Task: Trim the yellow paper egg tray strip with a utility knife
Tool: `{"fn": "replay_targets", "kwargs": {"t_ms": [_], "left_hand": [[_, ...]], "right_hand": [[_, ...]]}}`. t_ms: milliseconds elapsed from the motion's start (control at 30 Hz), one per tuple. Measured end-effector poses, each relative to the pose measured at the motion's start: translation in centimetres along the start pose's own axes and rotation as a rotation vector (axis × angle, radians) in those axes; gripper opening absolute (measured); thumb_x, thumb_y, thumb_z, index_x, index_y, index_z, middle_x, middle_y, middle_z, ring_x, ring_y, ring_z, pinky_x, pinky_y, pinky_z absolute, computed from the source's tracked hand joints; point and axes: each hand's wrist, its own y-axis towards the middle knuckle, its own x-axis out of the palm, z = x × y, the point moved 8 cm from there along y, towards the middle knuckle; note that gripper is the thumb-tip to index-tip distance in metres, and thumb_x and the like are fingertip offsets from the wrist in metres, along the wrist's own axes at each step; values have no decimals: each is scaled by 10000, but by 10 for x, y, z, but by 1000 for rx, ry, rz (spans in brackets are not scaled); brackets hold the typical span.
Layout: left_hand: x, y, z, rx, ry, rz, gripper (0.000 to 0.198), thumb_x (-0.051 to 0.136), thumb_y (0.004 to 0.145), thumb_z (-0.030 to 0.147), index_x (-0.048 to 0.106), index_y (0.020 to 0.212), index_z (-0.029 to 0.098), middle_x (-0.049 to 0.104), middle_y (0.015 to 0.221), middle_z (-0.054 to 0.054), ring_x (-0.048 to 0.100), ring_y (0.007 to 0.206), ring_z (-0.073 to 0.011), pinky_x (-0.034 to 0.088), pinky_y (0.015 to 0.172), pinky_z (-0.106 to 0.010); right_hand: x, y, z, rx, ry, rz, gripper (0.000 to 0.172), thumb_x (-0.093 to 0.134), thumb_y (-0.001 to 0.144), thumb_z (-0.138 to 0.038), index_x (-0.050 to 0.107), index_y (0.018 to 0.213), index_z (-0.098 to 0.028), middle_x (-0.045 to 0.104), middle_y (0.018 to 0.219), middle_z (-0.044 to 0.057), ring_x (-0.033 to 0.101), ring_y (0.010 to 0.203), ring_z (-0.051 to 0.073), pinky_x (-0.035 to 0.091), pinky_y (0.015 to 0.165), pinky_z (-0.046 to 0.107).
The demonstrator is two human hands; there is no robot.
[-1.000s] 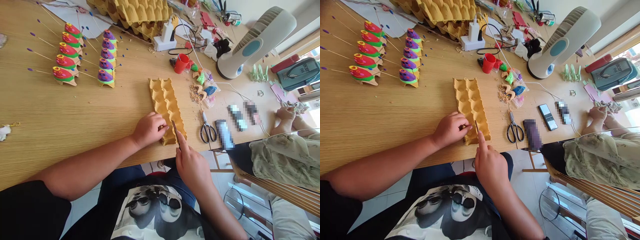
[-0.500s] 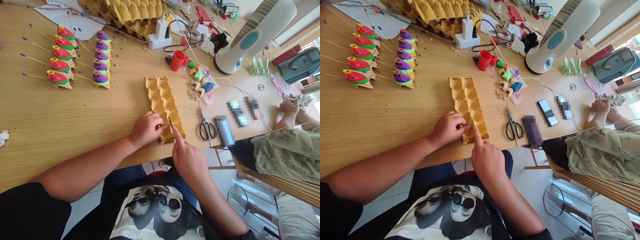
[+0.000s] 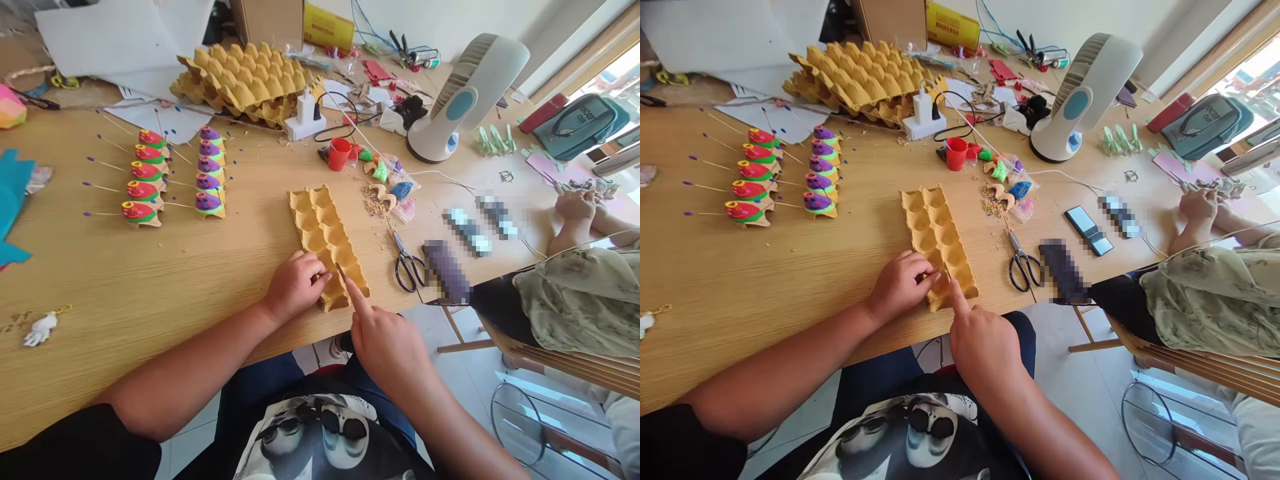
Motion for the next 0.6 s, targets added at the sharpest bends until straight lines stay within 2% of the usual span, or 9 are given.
{"fn": "replay_targets", "kwargs": {"t_ms": [167, 333, 500, 600], "left_hand": [[2, 0, 0, 8, -8, -13, 215, 634, 913, 257, 608, 707, 204, 634, 753, -17, 548, 785, -191, 448, 738, -341], [2, -1, 1, 13, 7, -15, 206, 619, 920, 257, 617, 721, 204, 653, 788, -25, 562, 814, -197, 450, 750, -347], [1, -1, 4, 36, 45, -23, 259, 597, 941, 296, 598, 699, 203, 617, 742, -28, 535, 779, -196, 442, 723, -350], [2, -2, 6, 32, 29, -35, 233, 605, 935, 285, 608, 715, 206, 643, 775, -31, 555, 806, -200, 452, 730, -349]], "right_hand": [[-3, 2, 0, 22, 13, 21, 617, 446, 998, -245, 313, 1600, -259, 759, 824, 23, 743, 734, 205, 401, 530, 271], [2, -5, 0, 24, 8, -41, 630, 423, 1009, -237, 260, 1617, -261, 765, 846, 34, 746, 723, 196, 420, 536, 259], [-4, 3, 0, 18, 28, 4, 602, 430, 1004, -254, 320, 1595, -248, 765, 836, 45, 751, 757, 202, 440, 560, 253], [-3, -2, 1, 9, 15, -1, 605, 441, 1004, -250, 315, 1596, -256, 762, 837, 38, 742, 731, 187, 421, 541, 242]]}}
